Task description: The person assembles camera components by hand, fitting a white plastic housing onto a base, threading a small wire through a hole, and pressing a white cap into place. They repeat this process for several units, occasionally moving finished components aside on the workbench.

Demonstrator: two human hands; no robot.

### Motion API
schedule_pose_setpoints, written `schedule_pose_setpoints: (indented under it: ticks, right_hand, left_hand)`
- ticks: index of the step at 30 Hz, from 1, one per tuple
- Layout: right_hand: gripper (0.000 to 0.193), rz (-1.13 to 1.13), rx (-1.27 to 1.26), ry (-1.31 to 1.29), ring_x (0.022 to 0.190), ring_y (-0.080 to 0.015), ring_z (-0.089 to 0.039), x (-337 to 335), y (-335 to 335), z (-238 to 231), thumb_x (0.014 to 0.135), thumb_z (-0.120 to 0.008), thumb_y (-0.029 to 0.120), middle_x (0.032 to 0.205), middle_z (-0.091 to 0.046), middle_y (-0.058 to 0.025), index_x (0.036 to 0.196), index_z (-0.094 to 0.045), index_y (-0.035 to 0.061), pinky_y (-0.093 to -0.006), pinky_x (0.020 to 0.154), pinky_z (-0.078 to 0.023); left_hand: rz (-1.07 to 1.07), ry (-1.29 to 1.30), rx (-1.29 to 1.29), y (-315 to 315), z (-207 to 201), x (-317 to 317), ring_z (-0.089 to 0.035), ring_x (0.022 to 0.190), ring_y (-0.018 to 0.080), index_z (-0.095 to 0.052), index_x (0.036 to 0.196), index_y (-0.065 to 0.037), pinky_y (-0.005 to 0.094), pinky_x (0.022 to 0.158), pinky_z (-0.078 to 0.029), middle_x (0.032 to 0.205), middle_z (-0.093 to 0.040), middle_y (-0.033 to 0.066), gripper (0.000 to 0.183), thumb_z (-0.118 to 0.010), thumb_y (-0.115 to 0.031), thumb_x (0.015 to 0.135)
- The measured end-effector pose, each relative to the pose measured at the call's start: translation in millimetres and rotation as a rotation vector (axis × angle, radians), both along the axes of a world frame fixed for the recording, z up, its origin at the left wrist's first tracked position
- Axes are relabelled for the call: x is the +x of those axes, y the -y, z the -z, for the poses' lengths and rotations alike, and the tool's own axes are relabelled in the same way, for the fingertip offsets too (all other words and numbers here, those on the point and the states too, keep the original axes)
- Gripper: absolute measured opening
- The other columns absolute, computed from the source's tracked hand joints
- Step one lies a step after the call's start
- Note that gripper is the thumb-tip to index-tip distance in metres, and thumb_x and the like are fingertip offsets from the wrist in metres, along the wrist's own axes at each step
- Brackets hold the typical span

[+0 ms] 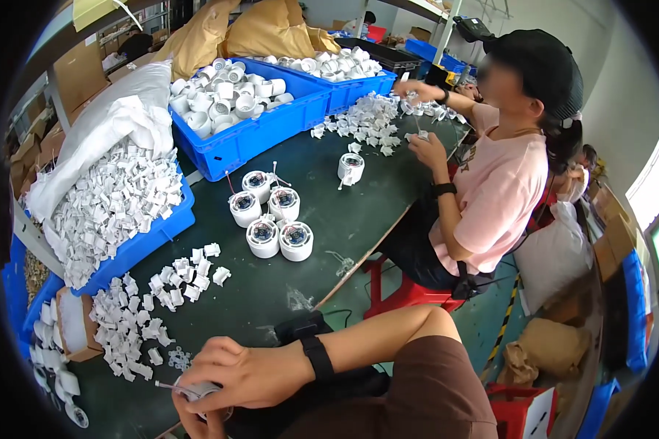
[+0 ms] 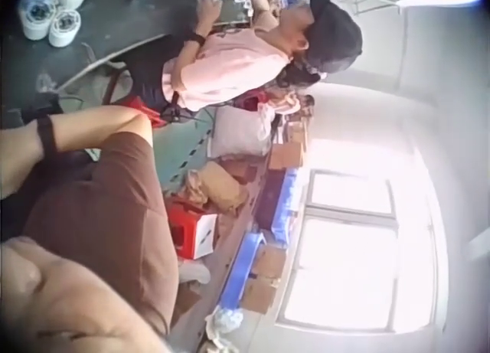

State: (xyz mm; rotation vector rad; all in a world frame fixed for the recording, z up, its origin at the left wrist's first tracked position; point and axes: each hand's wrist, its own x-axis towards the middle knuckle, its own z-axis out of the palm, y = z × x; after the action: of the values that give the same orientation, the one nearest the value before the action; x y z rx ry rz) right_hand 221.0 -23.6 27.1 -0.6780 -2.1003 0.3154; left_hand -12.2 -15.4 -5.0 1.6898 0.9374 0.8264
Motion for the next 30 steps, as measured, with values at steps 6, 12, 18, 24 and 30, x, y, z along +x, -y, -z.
schedule_pose_setpoints:
  ticks: [6,12,18,24,30]
  right_hand:
    - [0.036,-0.080,-1.147,-0.398,0.092,-0.0216,-0.062,-14.0,-1.0,6.2,0.095,-0.070,0.012,0.099,-0.060,-0.0058,0.129,-0.060,0.0089,-0.0359,0.083,-0.048]
    - [0.015,-0.100,-0.678,-0.498,0.078,-0.0212,-0.059,-25.9,-7.7,16.1,0.098,-0.065,0.008,0.097,-0.062,-0.0083,0.112,-0.060,0.0043,-0.0329,0.071,-0.049]
    - [0.010,-0.053,-0.544,-0.360,0.087,-0.0243,-0.063,-28.9,-6.9,9.7,0.095,-0.064,0.003,0.098,-0.064,-0.0080,0.104,-0.060,0.0035,-0.0344,0.075,-0.052]
    - [0.007,0.132,-0.772,-0.466,0.086,-0.0110,-0.064,-36.1,-0.3,13.9,0.096,-0.068,0.003,0.096,-0.067,-0.0036,0.103,-0.068,0.0038,-0.0266,0.071,-0.051]
    - [0.009,0.180,-1.011,-0.602,0.084,-0.0057,-0.063,-38.0,0.0,15.3,0.100,-0.065,0.003,0.097,-0.068,-0.0036,0.108,-0.065,0.0001,-0.0228,0.071,-0.053]
  left_hand:
    - [-0.102,-0.256,0.493,5.4,-4.5,13.6,-0.053,0.116,0.0457,-0.047,0.137,0.007,0.0497,0.103,-0.041,0.131,-0.053,0.0295,0.049,-0.066,-0.016,0.098]
    - [-0.092,-0.202,0.513,5.9,-13.6,21.0,-0.052,0.121,0.0438,-0.049,0.138,0.004,0.0499,0.106,-0.039,0.134,-0.054,0.0250,0.048,-0.062,-0.024,0.100]
    - [-0.124,-0.236,0.397,6.5,16.1,5.6,-0.045,0.132,0.0409,-0.047,0.143,0.000,0.0517,0.111,-0.034,0.147,-0.047,0.0182,0.056,-0.062,-0.034,0.101]
    - [-0.342,-0.107,0.287,2.7,-1.2,27.0,-0.061,0.098,0.0378,-0.062,0.107,0.006,0.0461,0.090,-0.048,0.104,-0.065,0.0205,0.018,-0.054,-0.004,0.095]
    - [-0.244,-0.080,0.354,-8.3,-5.2,34.5,-0.059,0.099,0.0387,-0.061,0.110,0.005,0.0452,0.088,-0.048,0.109,-0.064,0.0205,0.019,-0.056,0.000,0.093]
